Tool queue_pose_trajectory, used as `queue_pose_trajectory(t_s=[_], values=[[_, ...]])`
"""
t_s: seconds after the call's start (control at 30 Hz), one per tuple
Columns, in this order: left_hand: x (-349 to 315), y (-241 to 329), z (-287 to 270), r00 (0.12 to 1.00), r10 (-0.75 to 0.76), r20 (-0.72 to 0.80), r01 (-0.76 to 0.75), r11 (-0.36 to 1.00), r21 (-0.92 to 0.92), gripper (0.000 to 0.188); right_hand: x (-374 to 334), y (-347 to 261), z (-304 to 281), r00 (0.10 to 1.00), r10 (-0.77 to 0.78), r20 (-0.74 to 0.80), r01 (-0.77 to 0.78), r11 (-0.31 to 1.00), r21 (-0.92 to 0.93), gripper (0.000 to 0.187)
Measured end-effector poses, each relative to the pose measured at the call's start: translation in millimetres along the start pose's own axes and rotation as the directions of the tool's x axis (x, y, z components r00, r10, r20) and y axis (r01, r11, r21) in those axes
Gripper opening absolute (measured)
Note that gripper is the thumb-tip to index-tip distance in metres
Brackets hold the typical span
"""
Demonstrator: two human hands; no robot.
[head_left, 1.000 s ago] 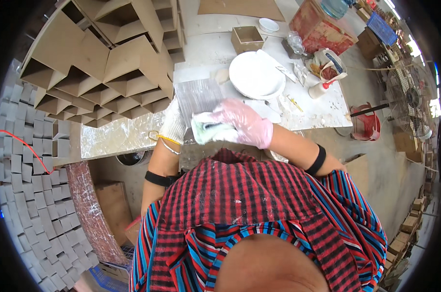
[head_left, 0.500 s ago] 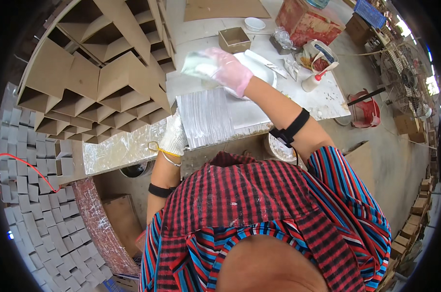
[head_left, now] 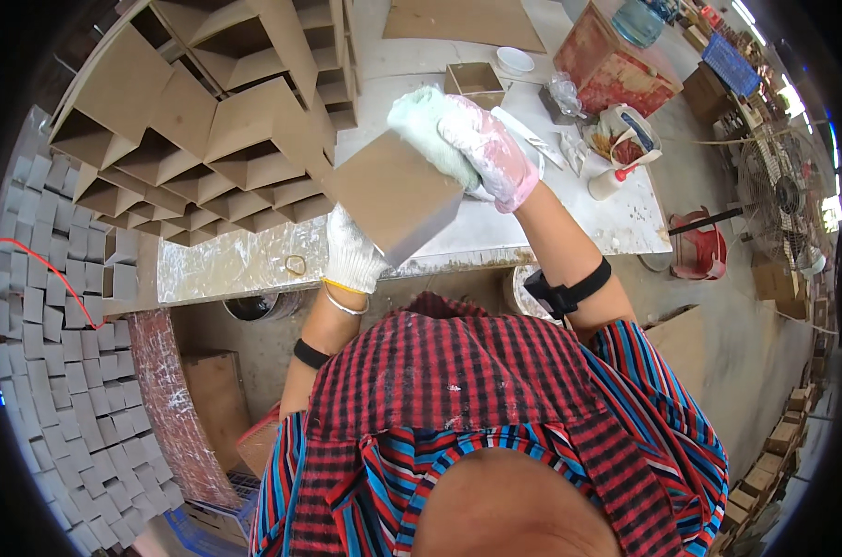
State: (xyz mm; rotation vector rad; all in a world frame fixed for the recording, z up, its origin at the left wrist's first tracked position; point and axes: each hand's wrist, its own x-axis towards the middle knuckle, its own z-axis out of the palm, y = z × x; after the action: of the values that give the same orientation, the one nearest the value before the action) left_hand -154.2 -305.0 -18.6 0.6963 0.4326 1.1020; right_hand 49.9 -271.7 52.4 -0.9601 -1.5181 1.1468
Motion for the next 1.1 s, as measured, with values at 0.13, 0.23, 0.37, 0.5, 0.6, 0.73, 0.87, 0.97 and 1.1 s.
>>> queue_pose_trajectory(t_s=[0.13, 0.23, 0.37, 0.5, 0.6, 0.73, 0.87, 0.97, 1.1], values=[[13.9, -20.5, -36.8, 0.993, 0.119, -0.006, -0.118, 0.986, 0.118, 0.035, -8.5, -14.9, 7.0, 0.978, -0.178, 0.111, 0.21, 0.851, -0.482, 0.041], [20.7, -14.6, -22.7, 0.991, 0.003, -0.132, -0.046, 0.945, -0.324, 0.033, -16.8, -18.9, 2.5, 0.959, -0.262, 0.104, 0.267, 0.724, -0.636, 0.037], [23.9, -5.2, -9.7, 0.991, 0.094, -0.091, -0.118, 0.942, -0.314, 0.032, -40.4, -15.1, 23.4, 0.951, -0.283, 0.128, 0.281, 0.61, -0.74, 0.034], [35.8, -5.3, -5.4, 0.977, -0.028, -0.213, -0.049, 0.938, -0.344, 0.034, -57.6, -6.0, 49.9, 0.902, -0.346, 0.257, 0.398, 0.442, -0.804, 0.045], [19.5, 10.4, 23.0, 0.986, 0.092, -0.142, -0.133, 0.939, -0.316, 0.034, -44.7, 5.6, 27.0, 0.915, -0.376, 0.148, 0.327, 0.472, -0.819, 0.044], [25.3, 2.5, 8.1, 0.977, 0.137, -0.162, -0.163, 0.973, -0.162, 0.038, -42.8, 7.9, 18.2, 0.924, -0.38, 0.039, 0.256, 0.541, -0.801, 0.04], [38.5, -4.8, -4.2, 0.955, 0.15, -0.256, -0.176, 0.981, -0.083, 0.04, -56.4, -4.0, 50.8, 0.94, -0.302, 0.159, 0.302, 0.522, -0.798, 0.037], [28.4, 5.3, 16.8, 0.95, 0.047, -0.308, -0.134, 0.954, -0.269, 0.04, -43.2, 10.7, 26.0, 0.93, -0.368, -0.007, 0.242, 0.627, -0.741, 0.042], [25.9, 6.6, 17.0, 0.966, 0.053, -0.251, -0.134, 0.939, -0.317, 0.041, -50.8, -1.9, 28.4, 0.96, -0.274, 0.052, 0.234, 0.691, -0.684, 0.041]])
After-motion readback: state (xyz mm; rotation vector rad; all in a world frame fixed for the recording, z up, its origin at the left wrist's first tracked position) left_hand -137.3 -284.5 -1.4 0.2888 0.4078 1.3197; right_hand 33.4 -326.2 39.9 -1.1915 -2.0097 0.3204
